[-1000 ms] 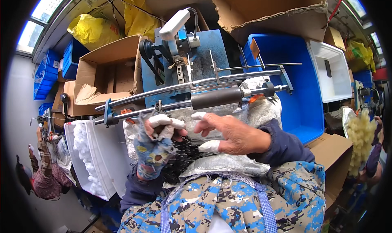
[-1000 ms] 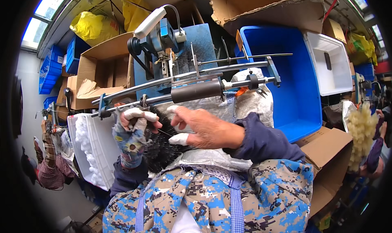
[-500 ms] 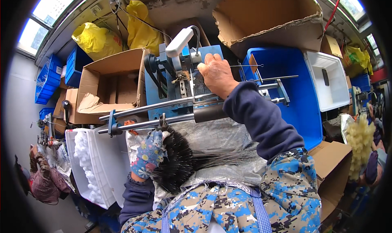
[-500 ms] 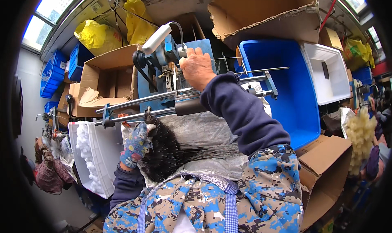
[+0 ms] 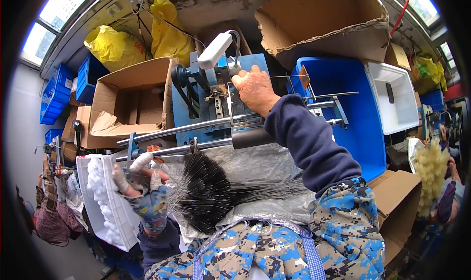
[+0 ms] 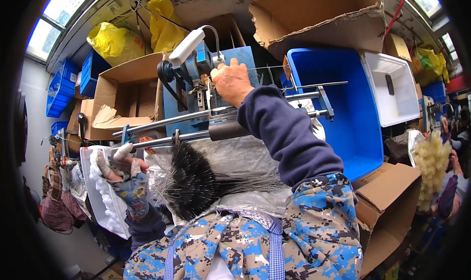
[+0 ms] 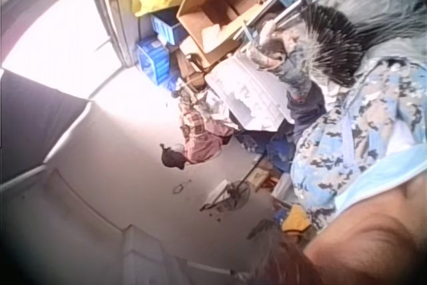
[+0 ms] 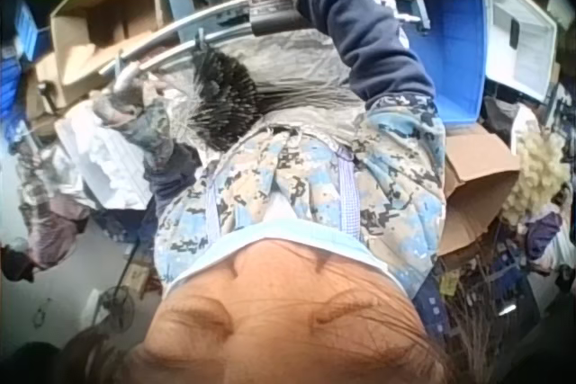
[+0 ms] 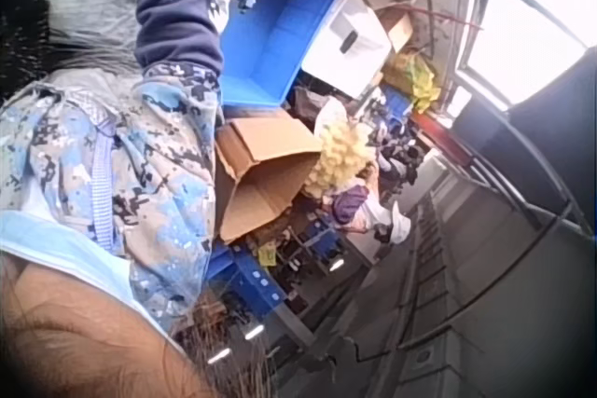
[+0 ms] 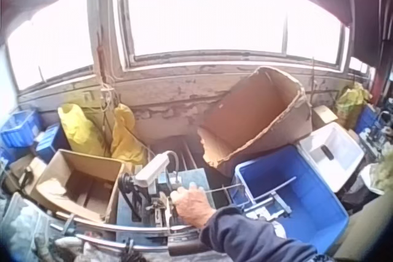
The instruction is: The person operates a manual machine in a workshop, repeatedly inserting a bundle of black bristles into a rotating mechanism. They use a lever to process the bristles and then remove them, repeating this cycle continuously throughout the clip.
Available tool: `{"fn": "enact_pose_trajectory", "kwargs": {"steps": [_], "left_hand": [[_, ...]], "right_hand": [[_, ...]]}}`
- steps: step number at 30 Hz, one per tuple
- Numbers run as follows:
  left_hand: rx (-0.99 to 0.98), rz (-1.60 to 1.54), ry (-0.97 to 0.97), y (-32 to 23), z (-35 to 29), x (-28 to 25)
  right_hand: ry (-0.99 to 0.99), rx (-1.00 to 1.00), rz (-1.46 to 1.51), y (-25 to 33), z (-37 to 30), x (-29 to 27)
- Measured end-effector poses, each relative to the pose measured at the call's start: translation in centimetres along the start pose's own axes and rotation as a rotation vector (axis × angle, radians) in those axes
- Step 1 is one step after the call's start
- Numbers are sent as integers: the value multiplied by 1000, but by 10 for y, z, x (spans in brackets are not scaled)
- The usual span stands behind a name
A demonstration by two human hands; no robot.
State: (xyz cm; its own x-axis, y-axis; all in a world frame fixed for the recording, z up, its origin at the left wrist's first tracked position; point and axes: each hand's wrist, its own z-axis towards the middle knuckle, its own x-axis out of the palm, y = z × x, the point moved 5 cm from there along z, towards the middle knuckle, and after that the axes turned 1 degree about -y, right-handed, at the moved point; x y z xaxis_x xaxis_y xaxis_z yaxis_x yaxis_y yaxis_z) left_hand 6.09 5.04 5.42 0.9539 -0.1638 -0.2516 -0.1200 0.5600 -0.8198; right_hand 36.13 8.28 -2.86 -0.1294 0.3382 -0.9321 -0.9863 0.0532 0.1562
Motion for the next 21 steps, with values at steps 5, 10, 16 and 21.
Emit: {"fn": "enact_pose_trajectory", "kwargs": {"steps": [5,10,16,21], "left_hand": [[-123,-329,21,-6,15,-6],[-315,-432,55,2,1,15],[-294,-308,29,5,0,-8],[-314,-520,125,-2,2,30]], "right_hand": [[64,28,188,-11,6,15],[102,98,88,-10,5,8],[15,89,-28,-21,-42,-23],[136,191,24,-10,-46,-22]]}}
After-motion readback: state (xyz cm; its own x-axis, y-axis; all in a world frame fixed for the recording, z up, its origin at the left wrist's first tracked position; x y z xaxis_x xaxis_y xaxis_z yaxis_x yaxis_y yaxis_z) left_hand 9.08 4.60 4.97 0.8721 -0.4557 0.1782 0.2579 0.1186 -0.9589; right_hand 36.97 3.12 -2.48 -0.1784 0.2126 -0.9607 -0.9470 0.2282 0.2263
